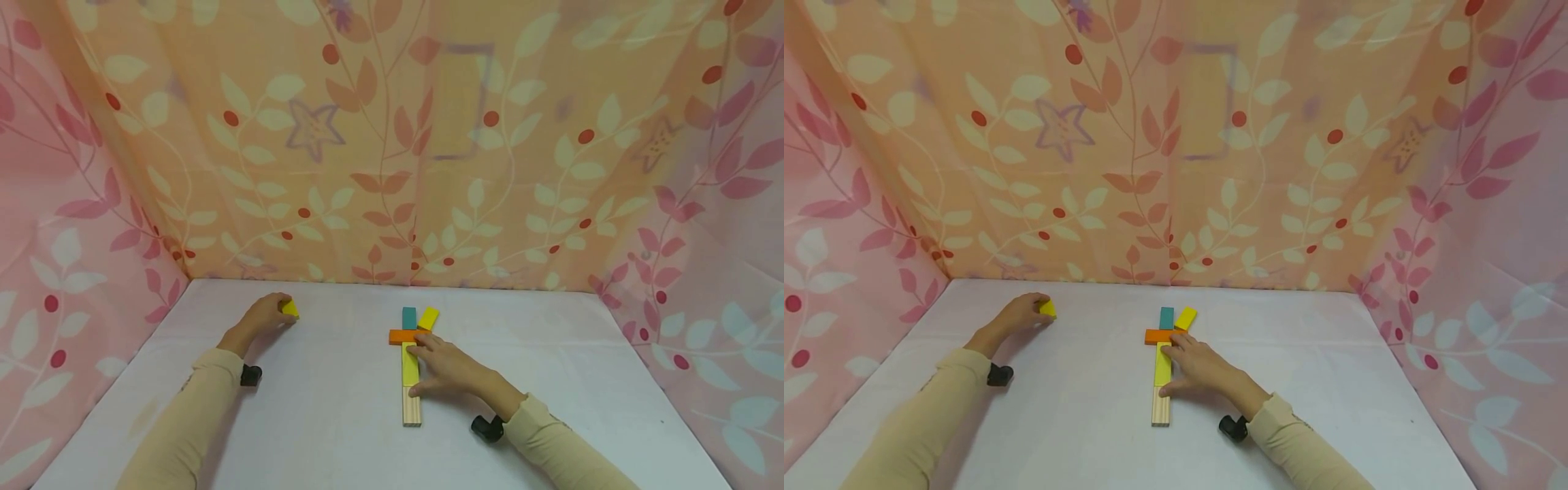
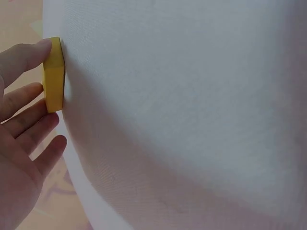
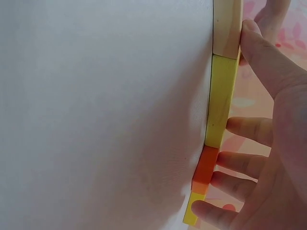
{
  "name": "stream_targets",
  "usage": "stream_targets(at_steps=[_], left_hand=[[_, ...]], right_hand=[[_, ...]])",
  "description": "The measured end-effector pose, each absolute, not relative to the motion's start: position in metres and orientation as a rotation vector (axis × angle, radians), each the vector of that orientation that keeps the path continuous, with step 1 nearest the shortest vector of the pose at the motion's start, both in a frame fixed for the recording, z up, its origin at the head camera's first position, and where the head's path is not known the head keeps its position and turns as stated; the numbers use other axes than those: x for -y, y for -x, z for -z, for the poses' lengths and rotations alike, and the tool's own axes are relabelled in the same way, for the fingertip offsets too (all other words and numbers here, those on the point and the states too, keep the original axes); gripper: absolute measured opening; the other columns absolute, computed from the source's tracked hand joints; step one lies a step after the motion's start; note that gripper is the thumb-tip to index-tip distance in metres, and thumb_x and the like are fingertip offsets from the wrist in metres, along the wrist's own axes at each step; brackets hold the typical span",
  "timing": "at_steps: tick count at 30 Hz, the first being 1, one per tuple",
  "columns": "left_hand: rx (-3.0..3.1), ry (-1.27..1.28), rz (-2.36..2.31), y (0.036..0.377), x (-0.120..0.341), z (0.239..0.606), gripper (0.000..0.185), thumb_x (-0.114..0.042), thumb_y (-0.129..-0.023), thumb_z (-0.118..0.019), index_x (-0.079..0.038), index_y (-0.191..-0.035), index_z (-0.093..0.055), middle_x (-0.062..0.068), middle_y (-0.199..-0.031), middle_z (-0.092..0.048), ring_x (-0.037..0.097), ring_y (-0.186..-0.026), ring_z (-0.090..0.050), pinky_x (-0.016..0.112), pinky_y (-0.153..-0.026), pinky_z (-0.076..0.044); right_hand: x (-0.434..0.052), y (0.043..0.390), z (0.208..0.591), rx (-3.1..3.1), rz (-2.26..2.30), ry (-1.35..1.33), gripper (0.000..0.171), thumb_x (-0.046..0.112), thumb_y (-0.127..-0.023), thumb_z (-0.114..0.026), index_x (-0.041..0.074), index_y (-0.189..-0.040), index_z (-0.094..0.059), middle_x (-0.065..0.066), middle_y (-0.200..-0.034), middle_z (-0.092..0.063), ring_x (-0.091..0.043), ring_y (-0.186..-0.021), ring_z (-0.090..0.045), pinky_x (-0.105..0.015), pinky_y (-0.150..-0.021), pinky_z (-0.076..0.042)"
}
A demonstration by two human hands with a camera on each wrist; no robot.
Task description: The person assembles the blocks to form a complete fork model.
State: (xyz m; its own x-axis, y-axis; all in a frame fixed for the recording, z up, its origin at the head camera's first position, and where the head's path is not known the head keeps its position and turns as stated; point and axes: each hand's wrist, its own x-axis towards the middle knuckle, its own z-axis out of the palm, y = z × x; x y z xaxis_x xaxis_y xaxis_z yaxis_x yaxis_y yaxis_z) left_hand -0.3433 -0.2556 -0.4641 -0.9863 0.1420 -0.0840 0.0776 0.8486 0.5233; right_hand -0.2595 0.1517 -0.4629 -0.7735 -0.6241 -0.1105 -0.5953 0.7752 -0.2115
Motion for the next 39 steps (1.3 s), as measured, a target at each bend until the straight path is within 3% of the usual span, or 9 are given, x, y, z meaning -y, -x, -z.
stream_targets(at_steps=[18,27,39], left_hand=[[-2.900,-0.114,-0.895,0.344,0.235,0.458,0.066,-0.037,-0.076,-0.068,-0.002,-0.128,-0.047,0.020,-0.128,-0.048,0.032,-0.107,-0.046,0.049,-0.096,-0.037],[-2.904,-0.160,-0.959,0.344,0.205,0.451,0.057,-0.031,-0.078,-0.067,-0.003,-0.125,-0.052,0.017,-0.124,-0.055,0.031,-0.110,-0.049,0.048,-0.099,-0.037],[-2.904,-0.211,-0.995,0.342,0.160,0.446,0.056,-0.036,-0.076,-0.069,-0.007,-0.123,-0.055,0.012,-0.125,-0.055,0.028,-0.112,-0.050,0.045,-0.098,-0.040]], right_hand=[[-0.152,0.257,0.461,-2.808,0.244,0.966,0.088,0.073,-0.068,-0.053,0.021,-0.138,-0.037,-0.007,-0.149,-0.026,-0.026,-0.137,-0.025,-0.048,-0.106,-0.032],[-0.153,0.257,0.462,-2.803,0.252,0.977,0.089,0.073,-0.068,-0.052,0.021,-0.139,-0.035,-0.007,-0.149,-0.025,-0.026,-0.137,-0.025,-0.048,-0.107,-0.031],[-0.154,0.260,0.468,-2.800,0.251,0.967,0.090,0.076,-0.066,-0.050,0.023,-0.138,-0.035,-0.005,-0.149,-0.025,-0.026,-0.137,-0.026,-0.048,-0.106,-0.032]])
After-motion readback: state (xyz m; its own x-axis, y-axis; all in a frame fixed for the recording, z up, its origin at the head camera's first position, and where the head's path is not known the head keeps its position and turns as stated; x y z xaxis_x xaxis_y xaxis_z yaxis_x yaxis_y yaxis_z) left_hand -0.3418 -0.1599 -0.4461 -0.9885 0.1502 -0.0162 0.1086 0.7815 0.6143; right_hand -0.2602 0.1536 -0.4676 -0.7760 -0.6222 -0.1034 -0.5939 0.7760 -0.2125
